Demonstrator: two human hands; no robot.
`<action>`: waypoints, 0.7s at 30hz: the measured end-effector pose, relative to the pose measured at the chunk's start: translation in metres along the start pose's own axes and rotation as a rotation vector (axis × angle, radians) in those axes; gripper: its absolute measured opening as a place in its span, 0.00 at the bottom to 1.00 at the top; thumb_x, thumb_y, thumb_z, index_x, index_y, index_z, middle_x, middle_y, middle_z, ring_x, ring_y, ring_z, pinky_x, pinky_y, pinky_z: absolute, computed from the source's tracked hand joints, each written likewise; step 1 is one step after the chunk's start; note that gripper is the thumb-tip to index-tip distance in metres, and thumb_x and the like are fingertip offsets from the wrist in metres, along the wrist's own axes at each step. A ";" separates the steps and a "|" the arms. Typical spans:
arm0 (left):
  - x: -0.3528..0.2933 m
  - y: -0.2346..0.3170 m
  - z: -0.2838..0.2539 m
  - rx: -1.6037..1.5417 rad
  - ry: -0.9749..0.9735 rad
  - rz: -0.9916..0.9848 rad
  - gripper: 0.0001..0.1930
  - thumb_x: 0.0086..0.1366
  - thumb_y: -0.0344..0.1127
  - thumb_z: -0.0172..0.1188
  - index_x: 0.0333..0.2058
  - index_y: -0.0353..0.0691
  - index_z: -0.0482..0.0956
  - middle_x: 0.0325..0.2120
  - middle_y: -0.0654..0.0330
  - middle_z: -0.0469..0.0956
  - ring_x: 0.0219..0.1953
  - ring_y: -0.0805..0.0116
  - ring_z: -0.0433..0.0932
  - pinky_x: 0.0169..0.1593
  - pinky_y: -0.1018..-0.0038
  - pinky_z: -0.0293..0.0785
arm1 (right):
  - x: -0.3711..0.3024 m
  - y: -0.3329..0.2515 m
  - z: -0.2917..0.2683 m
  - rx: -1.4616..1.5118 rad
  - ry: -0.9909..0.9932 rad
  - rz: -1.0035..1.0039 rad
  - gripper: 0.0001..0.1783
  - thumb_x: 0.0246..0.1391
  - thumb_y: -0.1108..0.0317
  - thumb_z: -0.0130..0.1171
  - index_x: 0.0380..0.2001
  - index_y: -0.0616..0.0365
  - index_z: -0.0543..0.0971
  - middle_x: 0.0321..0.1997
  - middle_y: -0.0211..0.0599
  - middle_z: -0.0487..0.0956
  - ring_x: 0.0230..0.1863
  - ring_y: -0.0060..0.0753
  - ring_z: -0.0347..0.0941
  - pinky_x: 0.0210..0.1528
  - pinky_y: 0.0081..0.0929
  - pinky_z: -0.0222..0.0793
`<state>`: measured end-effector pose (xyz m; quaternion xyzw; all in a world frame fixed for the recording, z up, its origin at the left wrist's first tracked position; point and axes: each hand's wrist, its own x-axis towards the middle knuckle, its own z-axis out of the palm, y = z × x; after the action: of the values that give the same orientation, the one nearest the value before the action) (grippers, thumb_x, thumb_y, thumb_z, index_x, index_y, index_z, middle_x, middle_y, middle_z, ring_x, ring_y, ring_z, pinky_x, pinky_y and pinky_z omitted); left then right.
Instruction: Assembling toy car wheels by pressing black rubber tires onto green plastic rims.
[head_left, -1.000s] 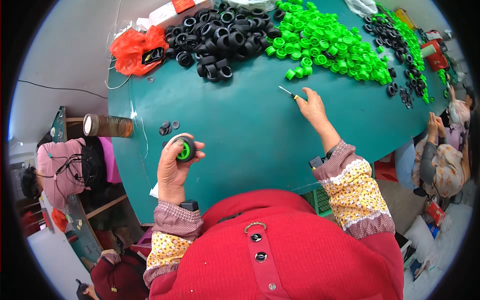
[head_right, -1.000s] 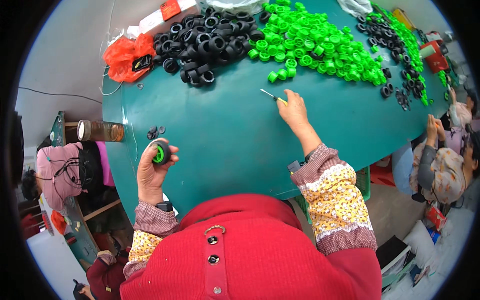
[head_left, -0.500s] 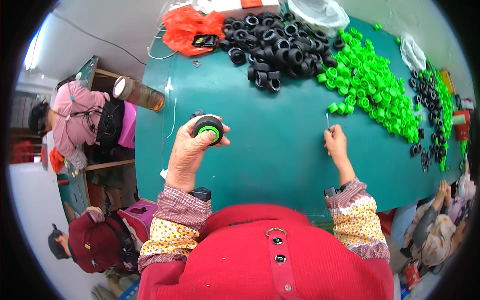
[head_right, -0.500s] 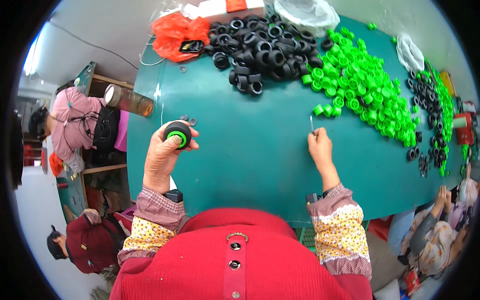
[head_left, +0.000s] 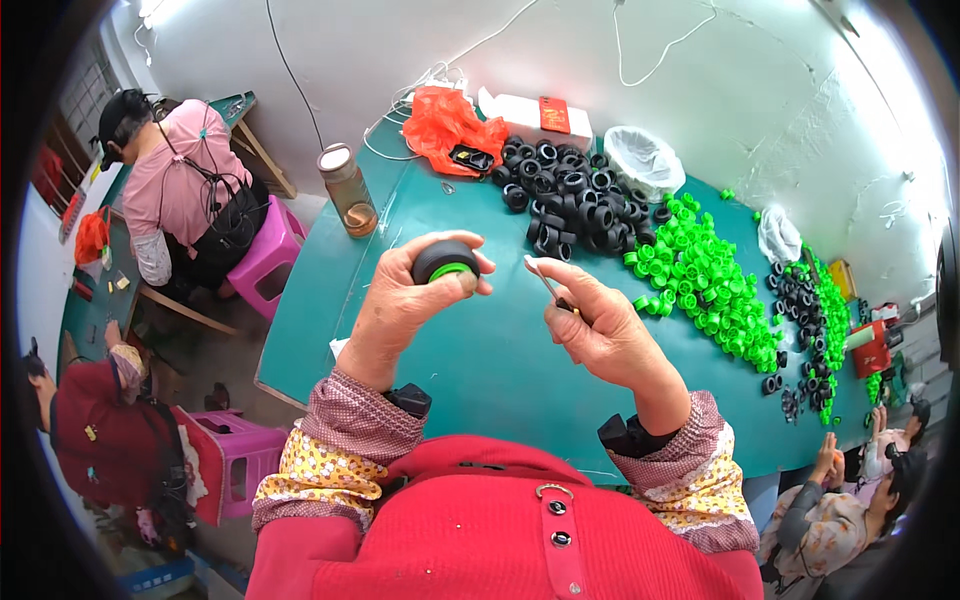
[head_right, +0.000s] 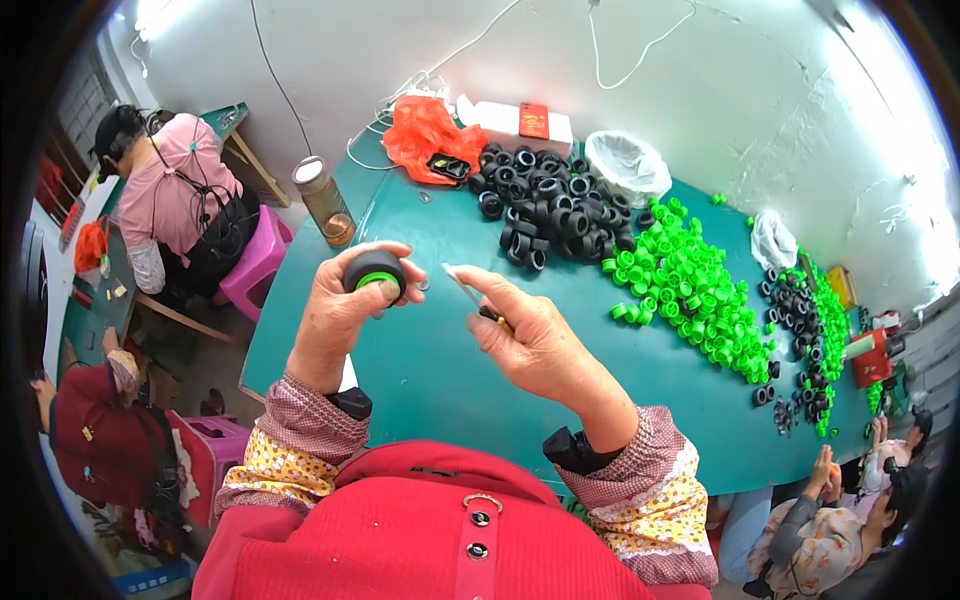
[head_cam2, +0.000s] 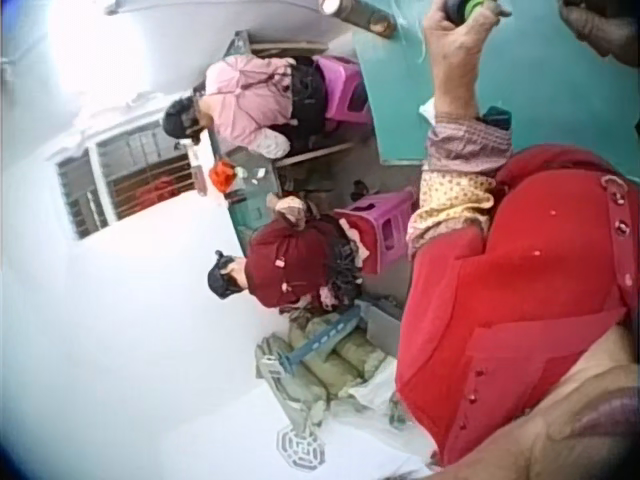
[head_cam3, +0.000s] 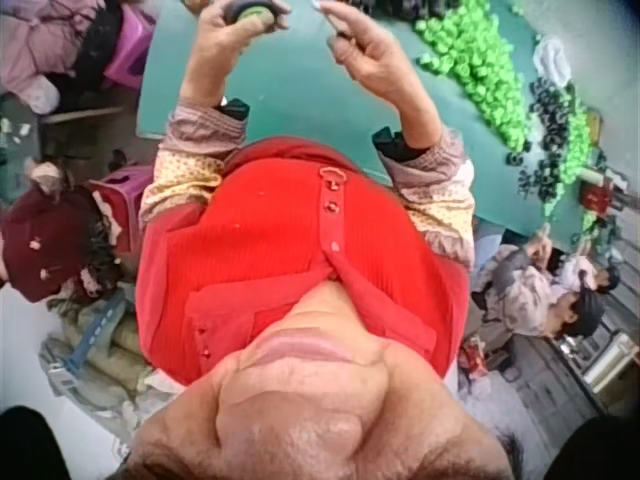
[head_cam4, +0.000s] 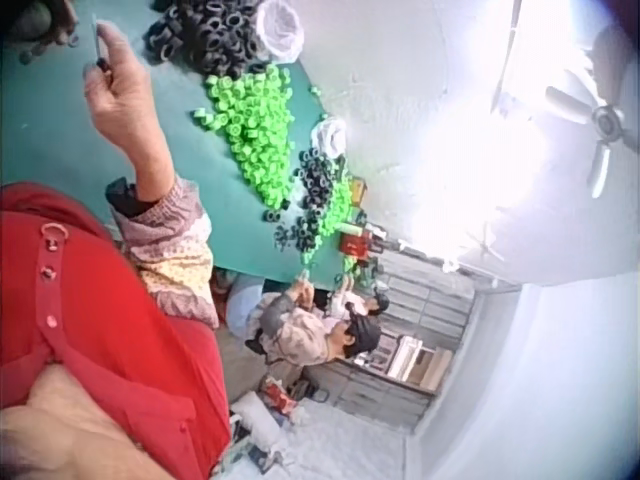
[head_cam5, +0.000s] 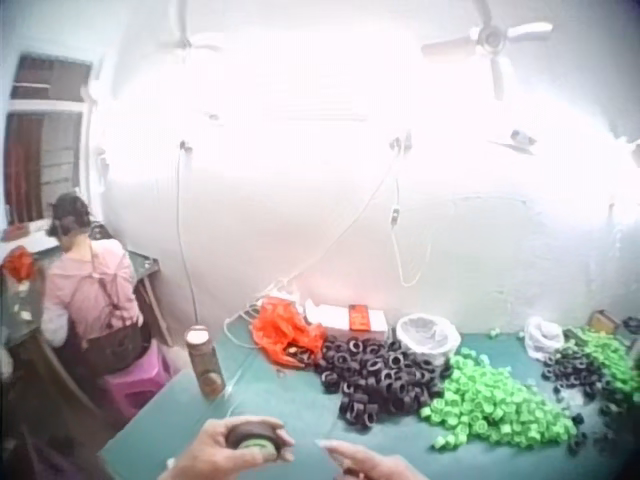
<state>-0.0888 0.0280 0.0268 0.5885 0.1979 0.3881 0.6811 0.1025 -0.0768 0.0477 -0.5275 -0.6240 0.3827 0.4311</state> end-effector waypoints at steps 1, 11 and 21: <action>-0.002 0.007 0.002 -0.081 0.010 0.027 0.18 0.53 0.27 0.57 0.44 0.30 0.70 0.31 0.56 0.76 0.31 0.72 0.77 0.34 0.81 0.73 | 0.000 -0.008 0.005 -0.049 -0.013 -0.079 0.23 0.53 0.74 0.48 0.54 0.52 0.64 0.17 0.28 0.66 0.19 0.17 0.58 0.23 0.18 0.58; -0.017 0.004 0.004 -0.091 -0.048 0.102 0.16 0.52 0.24 0.57 0.42 0.32 0.71 0.27 0.59 0.75 0.28 0.75 0.76 0.33 0.81 0.74 | -0.007 -0.043 0.048 -0.246 0.075 -0.046 0.20 0.57 0.68 0.44 0.53 0.60 0.61 0.26 0.51 0.74 0.24 0.44 0.72 0.27 0.31 0.65; -0.015 -0.004 0.003 0.510 -0.095 0.257 0.17 0.48 0.22 0.56 0.40 0.35 0.74 0.23 0.67 0.71 0.27 0.81 0.71 0.30 0.84 0.68 | -0.018 -0.030 0.048 -0.313 0.041 -0.011 0.21 0.57 0.68 0.43 0.52 0.64 0.61 0.28 0.58 0.73 0.29 0.56 0.71 0.31 0.40 0.65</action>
<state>-0.0951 0.0144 0.0206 0.7785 0.1810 0.3811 0.4647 0.0493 -0.0997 0.0569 -0.5925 -0.6701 0.2673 0.3584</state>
